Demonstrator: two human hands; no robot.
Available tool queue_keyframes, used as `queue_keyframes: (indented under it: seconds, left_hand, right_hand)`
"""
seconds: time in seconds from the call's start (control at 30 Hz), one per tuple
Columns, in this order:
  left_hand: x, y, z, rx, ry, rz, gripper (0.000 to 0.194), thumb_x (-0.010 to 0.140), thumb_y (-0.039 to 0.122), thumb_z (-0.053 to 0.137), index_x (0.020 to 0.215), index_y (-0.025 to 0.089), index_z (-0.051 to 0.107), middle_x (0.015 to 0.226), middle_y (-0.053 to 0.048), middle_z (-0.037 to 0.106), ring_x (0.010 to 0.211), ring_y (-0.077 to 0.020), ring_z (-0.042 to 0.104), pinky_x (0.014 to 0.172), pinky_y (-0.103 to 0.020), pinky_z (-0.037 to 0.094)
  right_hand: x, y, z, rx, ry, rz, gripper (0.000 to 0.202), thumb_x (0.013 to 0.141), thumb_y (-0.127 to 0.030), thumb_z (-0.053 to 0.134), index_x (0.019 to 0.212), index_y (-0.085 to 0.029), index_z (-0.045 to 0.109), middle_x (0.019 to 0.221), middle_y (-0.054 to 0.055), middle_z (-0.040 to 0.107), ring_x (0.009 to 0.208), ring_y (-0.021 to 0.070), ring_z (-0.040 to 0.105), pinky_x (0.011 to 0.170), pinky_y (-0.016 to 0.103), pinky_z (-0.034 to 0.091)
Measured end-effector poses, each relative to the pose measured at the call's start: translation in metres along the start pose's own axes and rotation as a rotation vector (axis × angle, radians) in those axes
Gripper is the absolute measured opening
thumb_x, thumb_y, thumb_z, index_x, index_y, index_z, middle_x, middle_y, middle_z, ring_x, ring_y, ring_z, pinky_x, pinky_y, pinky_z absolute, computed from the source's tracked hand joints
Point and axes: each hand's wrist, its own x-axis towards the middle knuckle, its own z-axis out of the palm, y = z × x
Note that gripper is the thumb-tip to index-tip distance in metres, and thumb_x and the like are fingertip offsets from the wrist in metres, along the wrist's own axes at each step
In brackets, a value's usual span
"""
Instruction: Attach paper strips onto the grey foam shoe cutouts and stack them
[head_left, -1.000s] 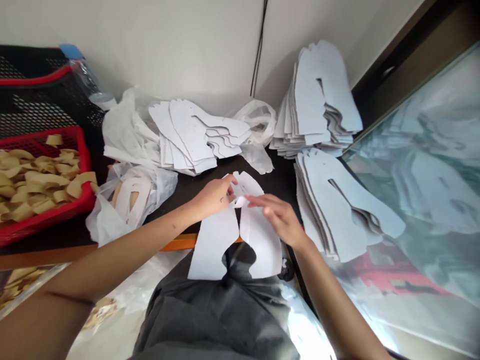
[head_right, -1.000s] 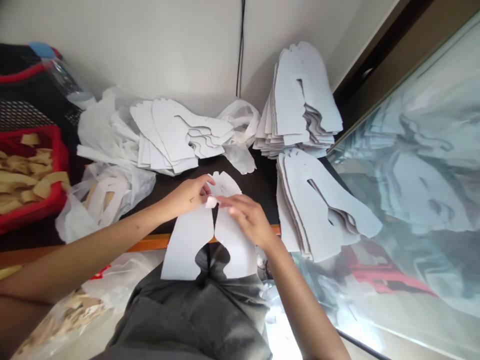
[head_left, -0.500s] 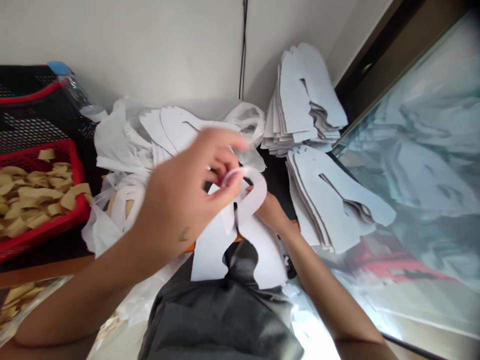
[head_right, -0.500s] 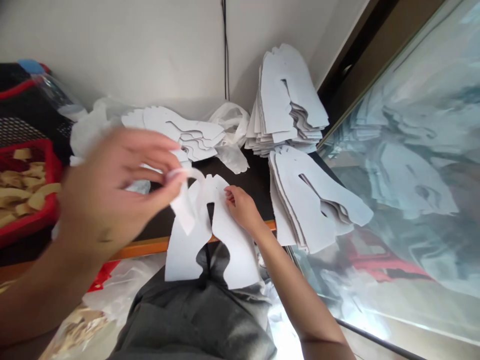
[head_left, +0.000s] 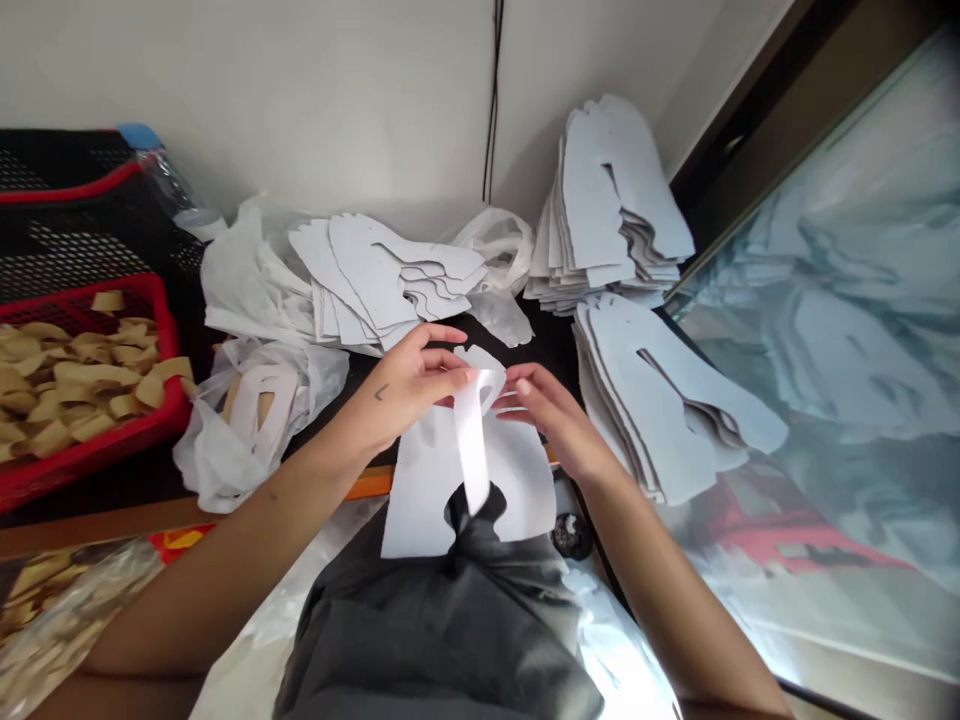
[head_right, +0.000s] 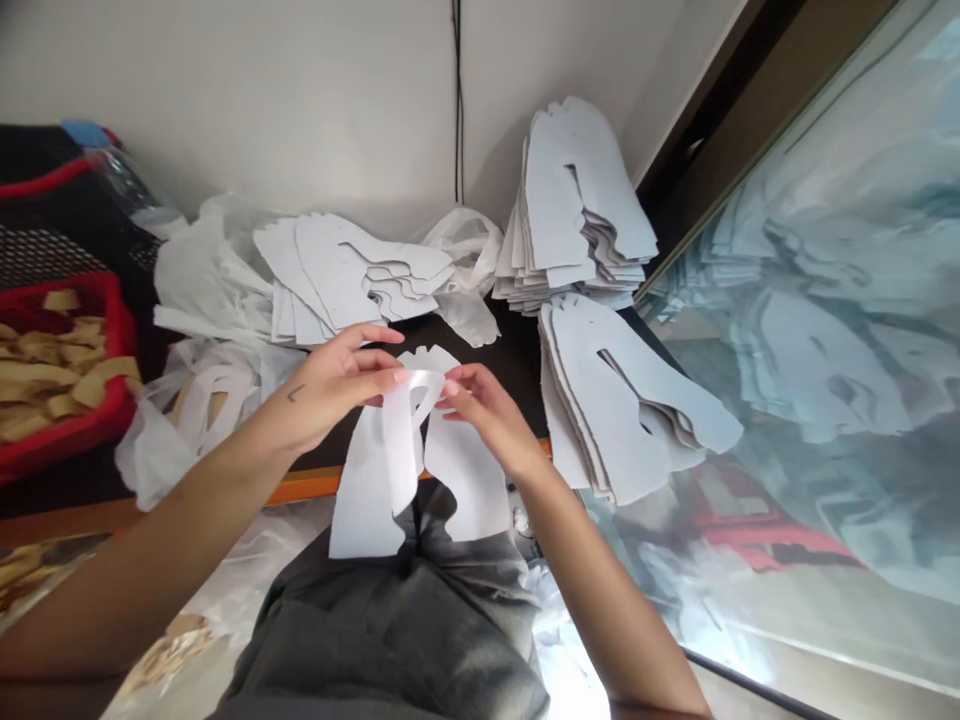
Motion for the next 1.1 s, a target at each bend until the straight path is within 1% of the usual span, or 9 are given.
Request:
queue_keyframes:
  seconds: [0.07, 0.13, 0.23, 0.33, 0.47, 0.6, 0.8, 0.97, 1.1]
  left_hand:
    - [-0.002, 0.000, 0.000, -0.034, 0.000, -0.007, 0.049, 0.079, 0.032, 0.075, 0.121, 0.018, 0.055, 0.093, -0.003, 0.070, 0.082, -0.0167, 0.069, 0.070, -0.028, 0.054]
    - [-0.003, -0.001, -0.001, -0.043, 0.004, 0.004, 0.050, 0.079, 0.032, 0.075, 0.123, 0.018, 0.055, 0.094, -0.004, 0.070, 0.083, -0.0164, 0.068, 0.071, -0.028, 0.054]
    - [-0.003, -0.005, -0.003, -0.006, 0.022, -0.002, 0.047, 0.080, 0.032, 0.074, 0.121, 0.019, 0.056, 0.092, -0.003, 0.069, 0.084, -0.0163, 0.068, 0.070, -0.027, 0.055]
    - [0.000, -0.016, -0.004, 0.079, 0.048, -0.017, 0.046, 0.080, 0.035, 0.074, 0.119, 0.020, 0.056, 0.084, 0.000, 0.067, 0.079, -0.0167, 0.068, 0.066, -0.026, 0.054]
    - [0.013, -0.036, -0.006, 0.270, 0.078, 0.019, 0.047, 0.080, 0.035, 0.074, 0.121, 0.023, 0.053, 0.080, 0.002, 0.068, 0.068, -0.0148, 0.067, 0.062, -0.025, 0.051]
    - [0.033, -0.056, -0.012, 0.461, 0.035, -0.004, 0.049, 0.079, 0.036, 0.074, 0.122, 0.024, 0.053, 0.082, 0.003, 0.070, 0.063, -0.0139, 0.065, 0.057, -0.024, 0.044]
    - [0.045, -0.072, -0.014, 0.540, 0.000, 0.004, 0.044, 0.083, 0.035, 0.071, 0.121, 0.022, 0.054, 0.072, 0.004, 0.067, 0.062, -0.0155, 0.064, 0.058, -0.024, 0.041]
    - [0.041, -0.080, -0.010, 0.520, 0.023, -0.024, 0.037, 0.084, 0.033, 0.068, 0.118, 0.023, 0.054, 0.073, 0.004, 0.066, 0.065, -0.0163, 0.064, 0.062, -0.025, 0.043]
    - [0.036, -0.084, -0.008, 0.541, 0.058, 0.015, 0.033, 0.087, 0.031, 0.065, 0.117, 0.023, 0.051, 0.075, 0.005, 0.065, 0.064, -0.0140, 0.062, 0.064, -0.024, 0.043]
  right_hand:
    - [-0.001, 0.003, 0.006, 0.039, -0.008, 0.030, 0.040, 0.081, -0.055, 0.073, 0.100, -0.023, 0.058, 0.100, 0.004, 0.069, 0.093, 0.0189, 0.068, 0.088, 0.035, 0.056]
    - [0.000, 0.006, 0.010, 0.101, 0.010, 0.057, 0.038, 0.079, -0.052, 0.076, 0.094, -0.023, 0.058, 0.089, 0.001, 0.067, 0.080, 0.0153, 0.066, 0.076, 0.030, 0.057]
    - [0.001, 0.005, 0.010, 0.125, 0.032, 0.103, 0.035, 0.078, -0.051, 0.077, 0.088, -0.023, 0.057, 0.072, -0.004, 0.059, 0.057, 0.0096, 0.054, 0.052, 0.021, 0.045]
    - [0.006, 0.005, 0.006, 0.008, 0.047, 0.104, 0.035, 0.080, -0.052, 0.075, 0.083, -0.022, 0.058, 0.066, -0.006, 0.056, 0.049, 0.0076, 0.045, 0.044, 0.020, 0.036]
    - [0.018, 0.014, 0.004, -0.303, 0.148, 0.042, 0.033, 0.080, -0.050, 0.073, 0.073, -0.021, 0.059, 0.062, -0.004, 0.057, 0.048, 0.0087, 0.045, 0.042, 0.021, 0.034]
    - [0.027, 0.029, 0.007, -0.517, 0.203, 0.015, 0.028, 0.083, -0.044, 0.067, 0.070, -0.021, 0.057, 0.060, -0.004, 0.059, 0.046, 0.0107, 0.051, 0.047, 0.023, 0.040]
    - [0.034, 0.047, 0.007, -0.638, 0.228, 0.008, 0.023, 0.086, -0.036, 0.062, 0.069, -0.022, 0.054, 0.057, -0.005, 0.060, 0.048, 0.0117, 0.054, 0.055, 0.025, 0.040]
    - [0.036, 0.054, 0.007, -0.663, 0.242, 0.032, 0.024, 0.085, -0.036, 0.062, 0.068, -0.022, 0.054, 0.059, -0.003, 0.063, 0.051, 0.0134, 0.056, 0.057, 0.026, 0.039]
    - [0.037, 0.056, 0.011, -0.735, 0.262, 0.022, 0.023, 0.086, -0.034, 0.062, 0.068, -0.022, 0.053, 0.059, -0.003, 0.063, 0.053, 0.0134, 0.056, 0.058, 0.026, 0.037]
